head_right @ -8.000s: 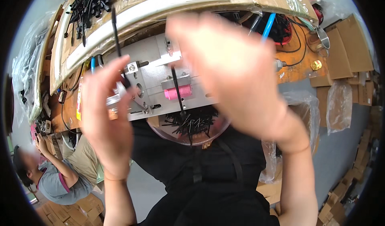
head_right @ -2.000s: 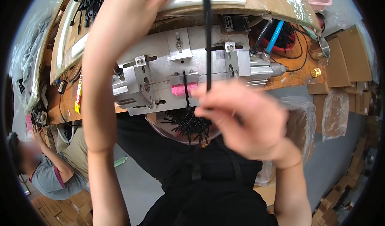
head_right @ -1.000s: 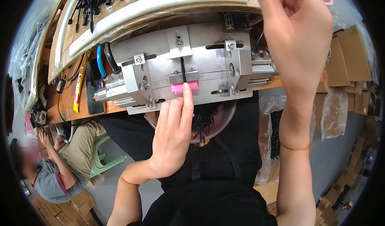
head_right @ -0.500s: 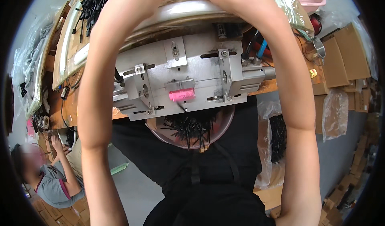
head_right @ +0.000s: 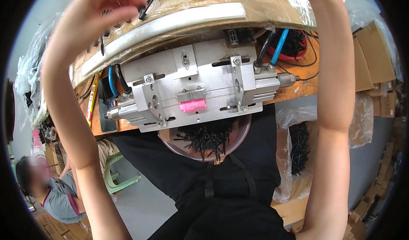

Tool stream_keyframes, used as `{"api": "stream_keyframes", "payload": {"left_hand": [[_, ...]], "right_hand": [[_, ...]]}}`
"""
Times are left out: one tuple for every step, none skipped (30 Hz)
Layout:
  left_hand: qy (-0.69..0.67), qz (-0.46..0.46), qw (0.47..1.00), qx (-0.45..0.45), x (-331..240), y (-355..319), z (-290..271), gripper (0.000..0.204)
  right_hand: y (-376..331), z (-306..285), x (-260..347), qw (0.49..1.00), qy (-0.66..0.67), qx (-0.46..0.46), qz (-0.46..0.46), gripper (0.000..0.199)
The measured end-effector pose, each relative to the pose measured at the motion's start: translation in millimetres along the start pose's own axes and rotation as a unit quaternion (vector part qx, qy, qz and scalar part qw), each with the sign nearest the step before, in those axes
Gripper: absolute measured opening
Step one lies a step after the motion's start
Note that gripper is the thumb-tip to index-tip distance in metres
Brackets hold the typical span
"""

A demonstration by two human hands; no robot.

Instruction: The person repeatedly picks up black cable ties from a cardboard box, places them into a metal jig on the table, and presses a pink lever to process them. The processed ties are then dropped into a clear plastic container below the machine. The task is performed continuously throughout the clip.

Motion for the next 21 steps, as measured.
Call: {"api": "stream_keyframes", "payload": {"left_hand": [[0.064,-0.003,0.998,0.023,0,0,20,0.022],[0.088,-0.026,0.996,-0.013,-14,-7,30,0.024],[0.082,-0.017,0.996,-0.041,-19,-11,34,0.026],[0.076,-0.006,0.995,-0.069,-22,-15,34,0.027],[0.077,-0.041,0.995,-0.044,-17,-14,35,0.023],[0.003,-0.058,0.997,-0.056,-6,-13,26,0.023],[-0.072,-0.074,0.992,-0.067,12,-7,14,0.022],[-0.148,-0.087,0.982,-0.079,21,-4,5,0.021],[-0.176,-0.154,0.965,-0.117,24,1,-9,0.021],[-0.209,-0.217,0.94,-0.16,27,5,-21,0.024],[-0.311,-0.205,0.915,-0.154,27,14,-23,0.025],[-0.321,-0.204,0.913,-0.147,24,13,-24,0.024],[-0.329,-0.204,0.911,-0.142,19,12,-27,0.024],[-0.224,-0.232,0.935,-0.148,-22,-18,-41,0.023],[-0.173,-0.153,0.957,-0.175,-19,-34,-40,0.022],[-0.142,-0.062,0.968,-0.195,-5,-36,-18,0.022],[-0.149,-0.082,0.969,-0.18,-29,-48,7,0.02],[-0.136,-0.06,0.969,-0.199,-38,-66,31,0.023],[-0.074,-0.068,0.973,-0.209,-58,-83,52,0.031],[-0.008,-0.068,0.974,-0.214,-74,-103,71,0.049],[0.017,-0.093,0.975,-0.2,-90,-121,86,0.056]], "right_hand": [[1,-8,-14,1.0,0.021,-0.02,0.003,0.02],[3,-14,-19,0.998,0.054,-0.037,-0.003,0.022],[3,-17,-20,0.997,0.061,-0.053,0.005,0.022],[4,-17,-20,0.995,0.08,-0.057,0.003,0.021],[4,-17,-22,0.994,0.095,-0.061,0.006,0.021],[5,-14,-18,0.991,0.115,-0.063,0.003,0.021],[6,-13,-15,0.989,0.131,-0.066,0.006,0.021],[7,-13,-11,0.987,0.145,-0.07,0.011,0.022],[9,-13,-9,0.985,0.158,-0.075,0.016,0.022],[8,-14,-6,0.98,0.176,-0.091,0.015,0.022],[4,-15,-6,0.975,0.192,-0.109,0.016,0.022],[2,-17,-7,0.969,0.209,-0.127,0.017,0.022],[1,-20,-7,0.966,0.227,-0.119,0.005,0.022],[4,-19,5,0.958,0.268,-0.1,-0.023,0.023],[3,-18,8,0.952,0.29,-0.088,-0.037,0.023],[-9,-21,-2,0.956,0.268,-0.12,-0.022,0.024],[-23,-20,-2,0.955,0.258,-0.148,-0.012,0.024],[-37,-20,-2,0.952,0.25,-0.174,-0.005,0.025],[-48,-20,-6,0.956,0.237,-0.174,-0.013,0.026],[-57,-19,-5,0.957,0.234,-0.168,-0.029,0.027],[-62,-14,2,0.952,0.263,-0.152,-0.044,0.027]]}}
Point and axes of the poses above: each hand's wrist, its own y-axis towards the middle knuckle, its own z-axis out of the palm, x = y × z, the point moved 8 cm from there along y, towards the middle knuckle, and after that the axes turned 1 degree about y, right-handed, at the moved point
